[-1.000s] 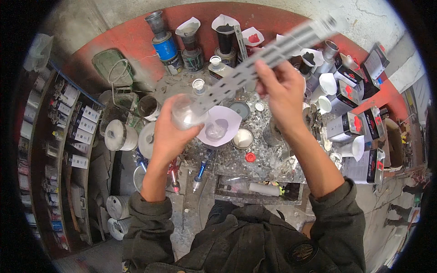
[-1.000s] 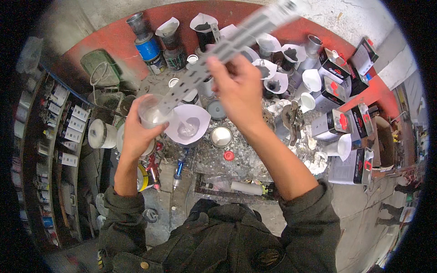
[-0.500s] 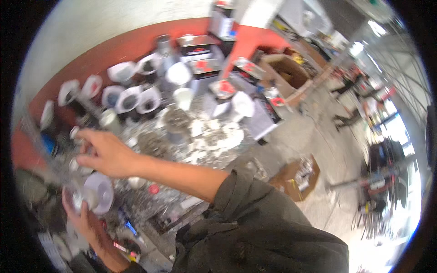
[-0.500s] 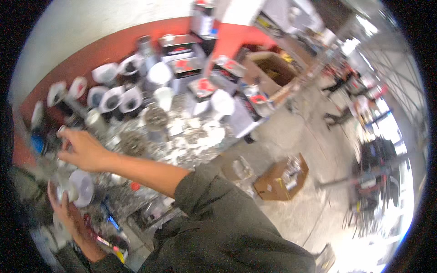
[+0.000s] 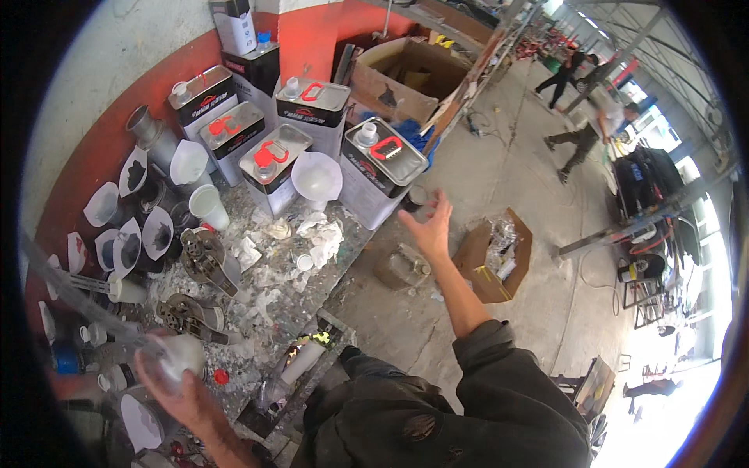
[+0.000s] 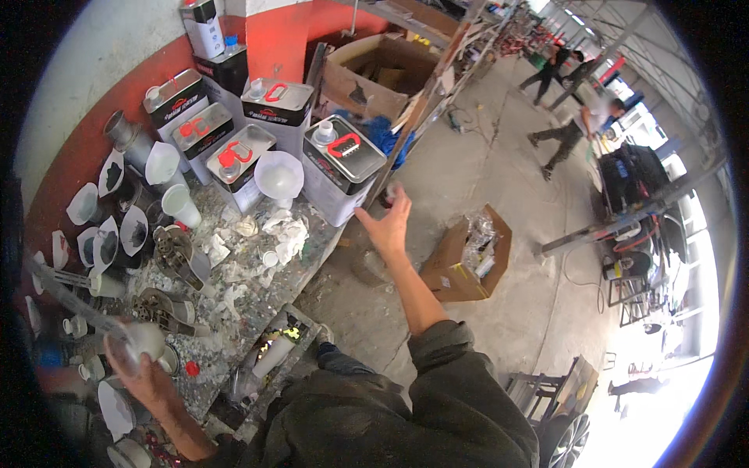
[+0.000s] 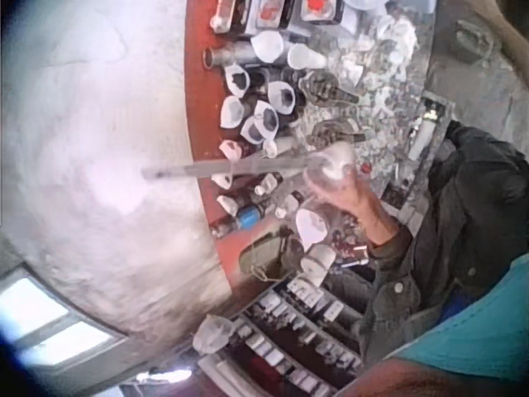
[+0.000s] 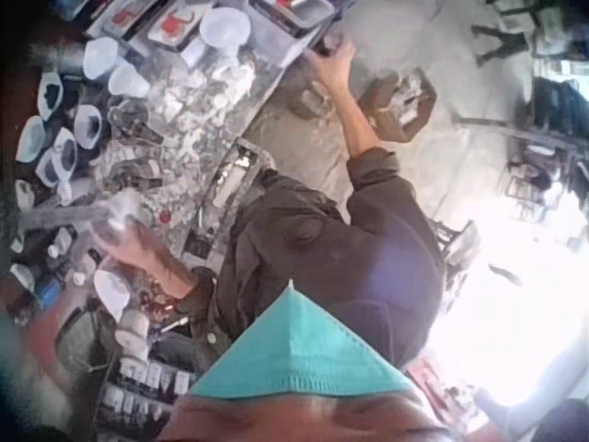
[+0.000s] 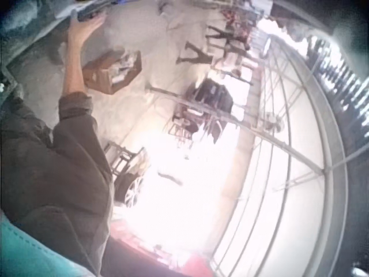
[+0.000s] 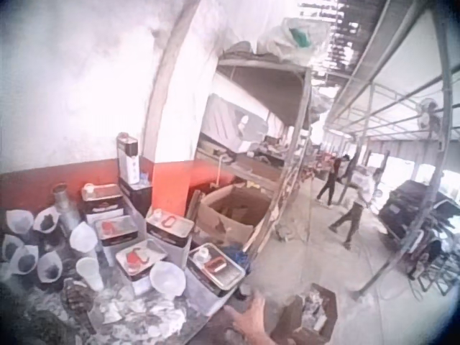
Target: The person pours liquid from a can into a small container using a funnel, then stirs the mixture with a metal stick. They wipe the stick with a paper towel and repeat the pouring and stirring process several times.
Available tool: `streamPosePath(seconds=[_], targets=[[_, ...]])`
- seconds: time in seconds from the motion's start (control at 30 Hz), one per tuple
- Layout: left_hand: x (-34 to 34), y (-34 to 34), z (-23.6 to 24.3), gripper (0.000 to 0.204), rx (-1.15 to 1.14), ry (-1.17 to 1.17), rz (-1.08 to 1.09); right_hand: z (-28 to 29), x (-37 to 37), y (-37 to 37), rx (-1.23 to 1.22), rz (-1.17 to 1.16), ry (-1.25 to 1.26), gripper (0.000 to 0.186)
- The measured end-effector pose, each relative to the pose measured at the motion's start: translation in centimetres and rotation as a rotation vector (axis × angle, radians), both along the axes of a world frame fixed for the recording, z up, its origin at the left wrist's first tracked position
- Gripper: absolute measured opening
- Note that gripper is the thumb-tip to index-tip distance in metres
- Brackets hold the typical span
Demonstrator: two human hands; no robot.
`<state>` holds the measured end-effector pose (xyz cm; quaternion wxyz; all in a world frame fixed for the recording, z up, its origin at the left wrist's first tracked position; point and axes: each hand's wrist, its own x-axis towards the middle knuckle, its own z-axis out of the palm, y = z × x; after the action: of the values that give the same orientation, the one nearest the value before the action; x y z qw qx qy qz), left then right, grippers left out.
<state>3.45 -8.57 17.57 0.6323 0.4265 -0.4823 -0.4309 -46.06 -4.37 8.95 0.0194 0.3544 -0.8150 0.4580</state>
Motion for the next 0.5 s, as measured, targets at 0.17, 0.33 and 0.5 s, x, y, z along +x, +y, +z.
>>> streamPosePath(seconds=[0.17,0.33,0.5], targets=[[-7.9,1.0,-0.1,0.091,0.123,0.011,-0.020,-2.9,-3.8,-4.2,-0.080,0.130,0.040,0.132],[-11.0,2.7,-0.2,0.091,0.157,-0.067,-0.039,-5.2,-2.0,-8.3,-0.390,0.177,-0.201,0.137],[-10.7,4.4,-1.8,0.092,0.222,-0.180,-0.030,-6.1,-2.8,-9.0,-0.441,0.178,-0.150,0.134]])
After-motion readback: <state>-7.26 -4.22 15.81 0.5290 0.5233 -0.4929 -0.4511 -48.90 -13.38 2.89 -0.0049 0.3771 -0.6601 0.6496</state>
